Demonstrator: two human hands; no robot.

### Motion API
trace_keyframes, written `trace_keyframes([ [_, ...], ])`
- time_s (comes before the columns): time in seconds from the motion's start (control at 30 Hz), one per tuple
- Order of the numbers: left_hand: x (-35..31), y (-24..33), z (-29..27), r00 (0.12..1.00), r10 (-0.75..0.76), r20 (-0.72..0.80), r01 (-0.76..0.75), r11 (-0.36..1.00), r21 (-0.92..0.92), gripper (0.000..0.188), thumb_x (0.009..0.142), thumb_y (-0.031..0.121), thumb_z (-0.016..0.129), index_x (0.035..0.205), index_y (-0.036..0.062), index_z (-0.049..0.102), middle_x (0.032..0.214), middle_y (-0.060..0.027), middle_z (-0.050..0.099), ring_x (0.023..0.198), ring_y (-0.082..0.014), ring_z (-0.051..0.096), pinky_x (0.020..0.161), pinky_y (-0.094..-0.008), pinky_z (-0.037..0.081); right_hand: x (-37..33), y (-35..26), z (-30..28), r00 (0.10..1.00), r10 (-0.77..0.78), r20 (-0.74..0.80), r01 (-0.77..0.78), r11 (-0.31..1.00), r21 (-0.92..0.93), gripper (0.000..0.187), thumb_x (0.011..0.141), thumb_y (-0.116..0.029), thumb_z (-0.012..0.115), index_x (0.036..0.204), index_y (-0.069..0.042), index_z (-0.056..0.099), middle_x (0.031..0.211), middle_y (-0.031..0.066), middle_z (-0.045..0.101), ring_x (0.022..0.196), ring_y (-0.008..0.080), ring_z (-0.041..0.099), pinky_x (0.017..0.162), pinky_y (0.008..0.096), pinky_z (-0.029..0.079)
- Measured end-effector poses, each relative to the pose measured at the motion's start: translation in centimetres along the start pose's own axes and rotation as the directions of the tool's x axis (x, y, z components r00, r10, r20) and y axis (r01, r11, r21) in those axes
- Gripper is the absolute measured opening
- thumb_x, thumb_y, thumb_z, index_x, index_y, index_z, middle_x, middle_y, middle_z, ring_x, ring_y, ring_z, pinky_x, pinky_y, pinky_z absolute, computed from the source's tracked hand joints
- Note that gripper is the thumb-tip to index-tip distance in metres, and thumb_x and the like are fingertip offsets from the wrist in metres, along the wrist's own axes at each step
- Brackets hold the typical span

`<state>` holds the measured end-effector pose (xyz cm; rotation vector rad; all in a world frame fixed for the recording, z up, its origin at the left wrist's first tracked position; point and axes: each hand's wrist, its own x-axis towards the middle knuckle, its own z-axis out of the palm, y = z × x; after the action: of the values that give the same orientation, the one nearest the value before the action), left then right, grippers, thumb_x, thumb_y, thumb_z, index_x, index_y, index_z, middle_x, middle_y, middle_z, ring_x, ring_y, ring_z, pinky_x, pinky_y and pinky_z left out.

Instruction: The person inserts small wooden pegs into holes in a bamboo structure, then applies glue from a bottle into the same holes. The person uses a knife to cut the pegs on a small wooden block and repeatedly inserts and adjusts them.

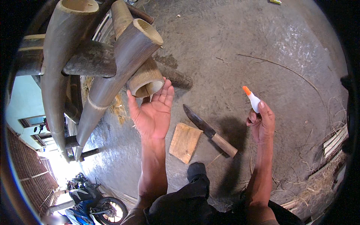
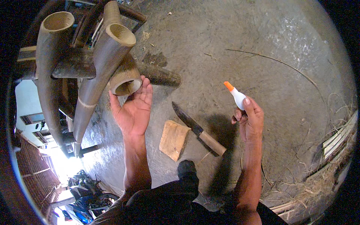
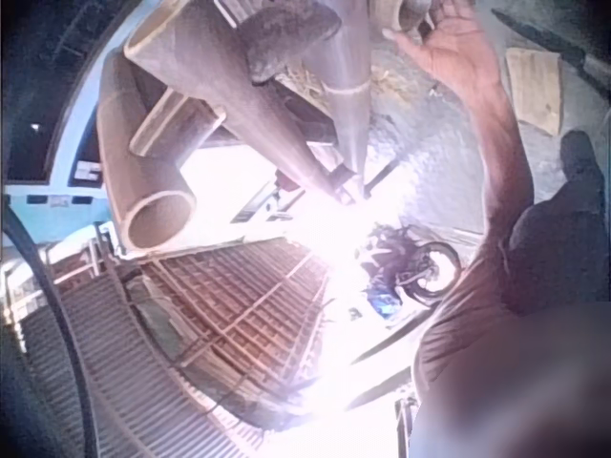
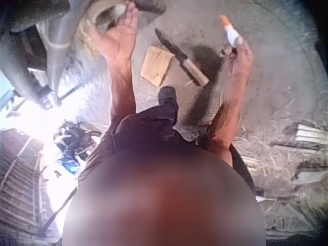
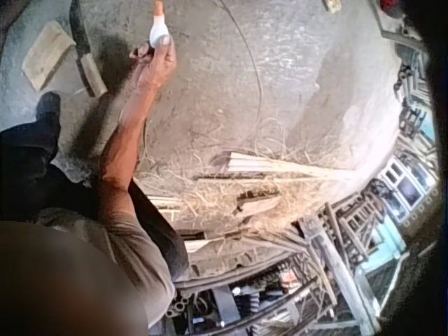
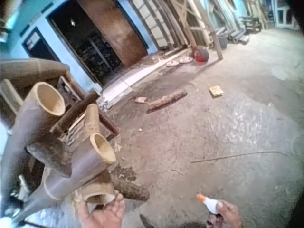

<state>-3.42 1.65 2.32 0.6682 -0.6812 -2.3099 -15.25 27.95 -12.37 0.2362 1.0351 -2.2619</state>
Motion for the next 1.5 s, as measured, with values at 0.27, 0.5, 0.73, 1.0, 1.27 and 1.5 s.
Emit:
trace_keyframes([
  [0.27, 0.1, 0.0, -0.3, 0.999, 0.013, 0.037, -0.015, 0.998, 0.058, 0.084, 0.092, 0.051, 0.066, 0.146, -0.0041, 0.033, 0.139, -0.0283, 0.046, 0.127, -0.0414, 0.051, 0.114, -0.0534, 0.039, -0.3, -0.4, 0.7, 0.997, -0.040, 0.058, 0.041, 0.999, -0.012, 0.036, 0.104, -0.033, 0.058, 0.112, 0.002, 0.064, 0.066, 0.0014, 0.057, 0.054, 0.0093, 0.052, 0.050, 0.0298, 0.051],
  [0.5, 0.4, 0.2, -0.4, 0.984, -0.121, 0.128, 0.134, 0.985, -0.106, 0.081, 0.094, 0.053, 0.063, 0.143, -0.0056, 0.036, 0.135, -0.0287, 0.050, 0.124, -0.0405, 0.053, 0.110, -0.0517, 0.044, -1.3, -1.2, 3.2, 0.985, -0.103, 0.139, 0.111, 0.992, -0.052, 0.034, 0.103, -0.037, 0.058, 0.110, -0.004, 0.060, 0.061, -0.0009, 0.051, 0.055, 0.0098, 0.049, 0.050, 0.0287, 0.047],
  [0.73, 0.9, -0.4, -1.2, 0.988, -0.016, 0.153, 0.015, 1.000, 0.006, 0.078, 0.096, 0.057, 0.059, 0.139, -0.0060, 0.041, 0.127, -0.0289, 0.056, 0.116, -0.0386, 0.059, 0.105, -0.0494, 0.048, -2.8, -1.9, 5.6, 0.972, -0.148, 0.182, 0.157, 0.987, -0.040, 0.035, 0.104, -0.037, 0.056, 0.111, -0.003, 0.058, 0.062, -0.0018, 0.050, 0.057, 0.0101, 0.049, 0.050, 0.0287, 0.046],
  [1.0, 1.0, 0.3, -2.2, 0.975, -0.131, 0.181, 0.143, 0.988, -0.058, 0.077, 0.097, 0.055, 0.059, 0.138, -0.0069, 0.040, 0.125, -0.0282, 0.058, 0.118, -0.0381, 0.059, 0.104, -0.0483, 0.049, -3.7, -2.2, 7.9, 0.960, -0.176, 0.217, 0.190, 0.981, -0.046, 0.033, 0.104, -0.037, 0.057, 0.107, -0.004, 0.059, 0.062, -0.0005, 0.049, 0.056, 0.0111, 0.048, 0.051, 0.0311, 0.043],
  [1.27, 0.1, -0.9, -3.5, 0.989, -0.133, 0.066, 0.141, 0.981, -0.133, 0.055, 0.103, 0.046, 0.055, 0.137, 0.0042, 0.044, 0.130, -0.0254, 0.060, 0.115, -0.0334, 0.063, 0.102, -0.0462, 0.050, -4.2, -2.4, 9.3, 0.954, -0.182, 0.239, 0.207, 0.975, -0.082, 0.034, 0.104, -0.038, 0.055, 0.109, -0.004, 0.058, 0.062, -0.0017, 0.048, 0.056, 0.0105, 0.044, 0.052, 0.0305, 0.039],
  [1.5, -0.7, -3.2, -4.7, 0.954, 0.285, -0.096, -0.237, 0.910, 0.340, 0.038, 0.098, 0.024, 0.066, 0.129, 0.0052, 0.055, 0.101, -0.0093, 0.070, 0.089, -0.0159, 0.067, 0.079, -0.0296, 0.054, -4.8, -2.3, 9.4, 0.956, -0.194, 0.221, 0.223, 0.968, -0.114, 0.032, 0.105, -0.037, 0.054, 0.106, -0.006, 0.055, 0.062, -0.0024, 0.046, 0.057, 0.0099, 0.044, 0.052, 0.0292, 0.037],
])
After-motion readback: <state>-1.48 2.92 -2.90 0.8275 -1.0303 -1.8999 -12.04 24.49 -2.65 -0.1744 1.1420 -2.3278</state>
